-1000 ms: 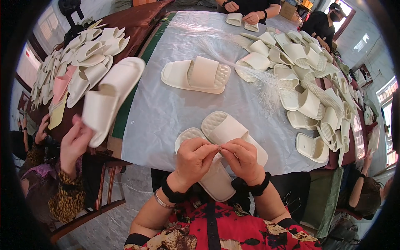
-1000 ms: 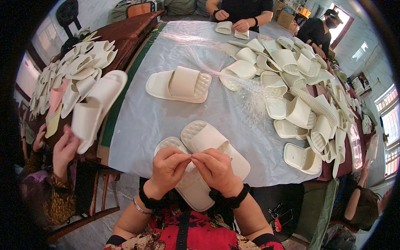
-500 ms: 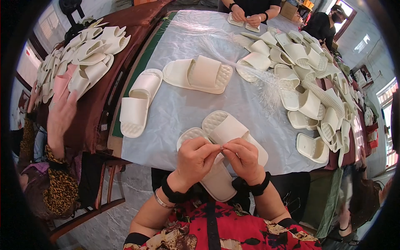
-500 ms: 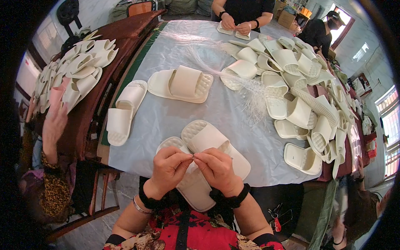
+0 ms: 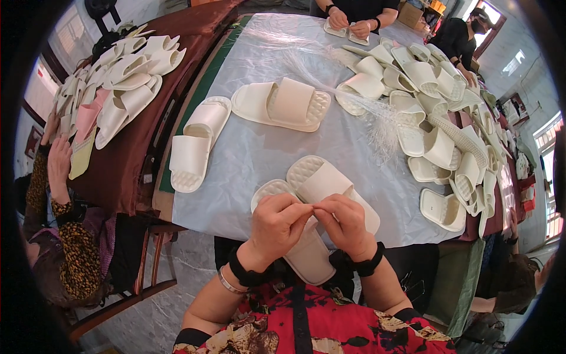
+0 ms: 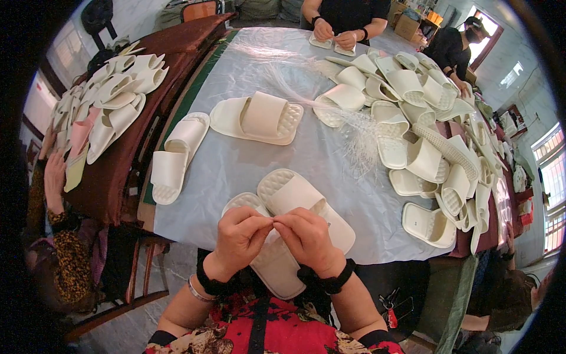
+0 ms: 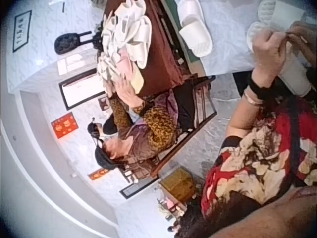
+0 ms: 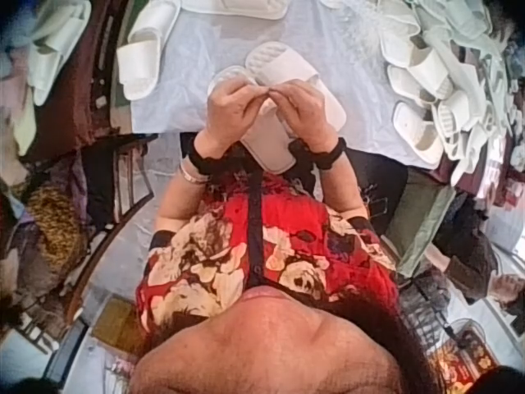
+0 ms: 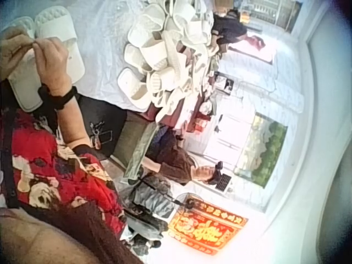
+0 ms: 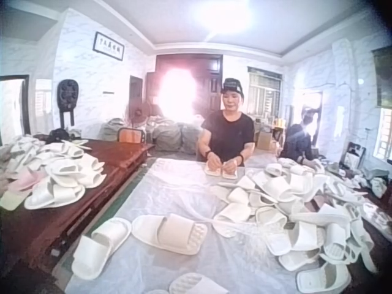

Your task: Inspecting and cleaning manufactured slippers at a workstation.

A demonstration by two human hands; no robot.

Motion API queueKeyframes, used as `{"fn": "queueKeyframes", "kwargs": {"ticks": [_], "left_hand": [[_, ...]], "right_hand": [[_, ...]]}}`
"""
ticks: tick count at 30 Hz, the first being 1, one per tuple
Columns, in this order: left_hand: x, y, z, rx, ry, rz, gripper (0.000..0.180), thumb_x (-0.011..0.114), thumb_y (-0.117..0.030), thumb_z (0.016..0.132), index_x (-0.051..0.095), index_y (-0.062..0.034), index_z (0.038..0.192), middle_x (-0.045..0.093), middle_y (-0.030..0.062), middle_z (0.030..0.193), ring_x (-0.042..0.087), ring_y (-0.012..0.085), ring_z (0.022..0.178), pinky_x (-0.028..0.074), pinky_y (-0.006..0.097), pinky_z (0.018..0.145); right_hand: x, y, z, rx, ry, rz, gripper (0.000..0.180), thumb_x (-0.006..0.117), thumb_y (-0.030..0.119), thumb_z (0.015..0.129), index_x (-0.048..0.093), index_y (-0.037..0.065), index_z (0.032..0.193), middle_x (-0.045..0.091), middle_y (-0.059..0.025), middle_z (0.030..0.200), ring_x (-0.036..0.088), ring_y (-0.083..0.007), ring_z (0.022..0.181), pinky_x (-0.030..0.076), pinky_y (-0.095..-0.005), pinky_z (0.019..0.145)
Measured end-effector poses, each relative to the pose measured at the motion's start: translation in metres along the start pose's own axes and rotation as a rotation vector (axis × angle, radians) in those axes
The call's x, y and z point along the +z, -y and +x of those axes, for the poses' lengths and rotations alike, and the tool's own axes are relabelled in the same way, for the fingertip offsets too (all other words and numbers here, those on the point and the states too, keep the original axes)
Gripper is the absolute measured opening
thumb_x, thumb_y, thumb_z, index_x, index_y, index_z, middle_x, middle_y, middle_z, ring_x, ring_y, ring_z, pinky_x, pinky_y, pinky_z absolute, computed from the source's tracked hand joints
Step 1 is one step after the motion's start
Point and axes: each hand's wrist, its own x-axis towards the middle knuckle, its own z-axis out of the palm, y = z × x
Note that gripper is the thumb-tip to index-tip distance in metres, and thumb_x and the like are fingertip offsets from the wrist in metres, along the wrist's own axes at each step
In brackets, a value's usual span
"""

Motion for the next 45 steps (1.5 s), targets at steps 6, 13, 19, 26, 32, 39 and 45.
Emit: {"fn": "queueKeyframes", "kwargs": {"ticks": [6,13,19,26,32,39,45], "left_hand": [[0.004,0.0,0.0,-0.019,-0.021,0.001,0.007,0.07,-0.008,0.075,0.066,-0.0077,0.081,0.058,0.0048,0.067,0.057,0.0249,0.061,0.041,0.036,0.057],[0.004,-0.001,-0.004,-0.126,-0.053,-0.04,0.008,0.069,-0.003,0.076,0.067,-0.0047,0.083,0.058,0.0082,0.069,0.056,0.0256,0.059,0.042,0.035,0.054],[0.001,-0.003,-0.004,-0.149,-0.044,-0.027,0.006,0.068,-0.001,0.077,0.067,-0.0023,0.083,0.059,0.0104,0.071,0.056,0.0251,0.06,0.044,0.033,0.054],[-0.003,-0.002,-0.003,-0.157,-0.007,0.012,0.005,0.067,-0.001,0.077,0.066,-0.0021,0.082,0.058,0.0102,0.07,0.056,0.0266,0.06,0.044,0.035,0.055],[-0.004,0.001,-0.004,-0.159,-0.007,0.007,0.006,0.067,0.0,0.076,0.066,-0.0025,0.082,0.057,0.0104,0.069,0.056,0.0267,0.06,0.043,0.036,0.054],[-0.008,0.004,-0.005,-0.232,-0.032,-0.031,0.004,0.067,-0.001,0.078,0.066,-0.002,0.082,0.061,0.0117,0.074,0.059,0.0282,0.065,0.046,0.034,0.059],[-0.029,0.025,0.0,-0.294,-0.231,0.018,0.018,0.065,0.001,0.079,0.064,-0.0004,0.097,0.064,0.0153,0.085,0.063,0.0278,0.075,0.05,0.034,0.068]], "right_hand": [[0.003,0.001,0.001,0.111,-0.001,0.005,0.007,0.065,-0.001,0.081,0.064,-0.002,0.088,0.064,-0.013,0.075,0.063,-0.0235,0.066,0.048,-0.0301,0.057],[0.014,-0.003,0.0,-0.008,-0.077,-0.135,0.014,0.066,-0.002,0.079,0.062,-0.002,0.092,0.062,-0.0149,0.078,0.061,-0.0296,0.067,0.049,-0.0362,0.059],[0.015,-0.002,-0.001,-0.072,-0.059,-0.155,0.023,0.063,-0.006,0.077,0.06,-0.004,0.099,0.061,-0.0148,0.082,0.059,-0.0311,0.073,0.049,-0.0381,0.063],[0.013,0.001,0.004,-0.052,0.004,-0.17,0.02,0.063,-0.004,0.074,0.06,-0.002,0.094,0.056,-0.0127,0.075,0.056,-0.0299,0.07,0.047,-0.038,0.062],[0.015,0.0,0.007,-0.059,0.088,-0.203,0.018,0.064,-0.003,0.072,0.058,-0.001,0.088,0.054,-0.0114,0.074,0.055,-0.0288,0.071,0.047,-0.0376,0.063],[0.003,0.004,0.009,-0.139,0.103,-0.252,0.026,0.066,0.0,0.072,0.059,-0.001,0.096,0.057,-0.0136,0.086,0.057,-0.0319,0.081,0.049,-0.0399,0.071],[-0.051,-0.009,-0.033,0.128,0.141,-0.576,0.049,0.075,0.018,0.072,0.055,-0.001,0.113,0.059,-0.0178,0.105,0.056,-0.0353,0.098,0.048,-0.0422,0.082]]}}
